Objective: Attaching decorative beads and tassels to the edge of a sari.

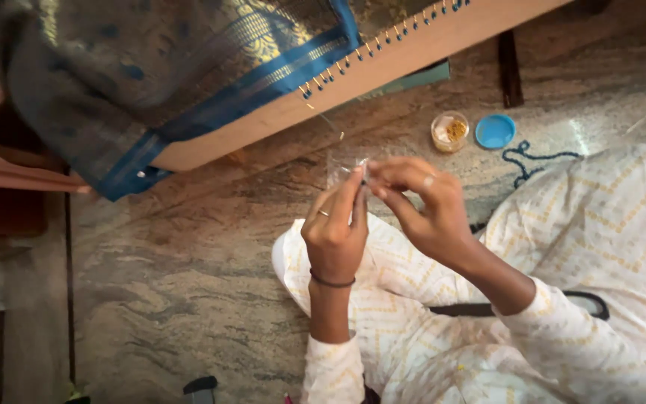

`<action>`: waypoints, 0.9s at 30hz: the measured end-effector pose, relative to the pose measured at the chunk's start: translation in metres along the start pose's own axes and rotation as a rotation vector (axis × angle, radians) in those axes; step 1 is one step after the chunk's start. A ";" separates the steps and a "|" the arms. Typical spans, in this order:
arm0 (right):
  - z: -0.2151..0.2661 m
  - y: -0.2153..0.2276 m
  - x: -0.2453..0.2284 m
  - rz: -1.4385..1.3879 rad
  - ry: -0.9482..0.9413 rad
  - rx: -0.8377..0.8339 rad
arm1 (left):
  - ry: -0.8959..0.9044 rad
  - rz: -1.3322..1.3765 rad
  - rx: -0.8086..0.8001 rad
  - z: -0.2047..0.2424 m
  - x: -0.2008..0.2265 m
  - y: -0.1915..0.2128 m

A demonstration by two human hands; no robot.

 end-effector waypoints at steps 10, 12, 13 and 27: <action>0.011 -0.022 0.015 -0.198 -0.087 -0.332 | -0.464 -0.604 0.133 -0.072 -0.048 0.023; 0.011 -0.027 0.016 -0.228 -0.080 -0.332 | -0.445 -0.579 0.147 -0.072 -0.050 0.021; 0.010 -0.029 0.016 -0.256 -0.076 -0.334 | -0.422 -0.552 0.160 -0.073 -0.053 0.021; 0.005 -0.065 0.008 -0.452 -0.119 -0.438 | 0.358 0.496 -0.472 0.062 -0.064 -0.259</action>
Point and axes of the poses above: each hand's wrist, its own z-axis away from the middle knuckle, its own y-axis out of the back of the hand, x = y × z, the point moved 8 cm from there along -z, towards the middle knuckle, and after that the axes turned 8 degrees about -x, right-handed, at the moved point
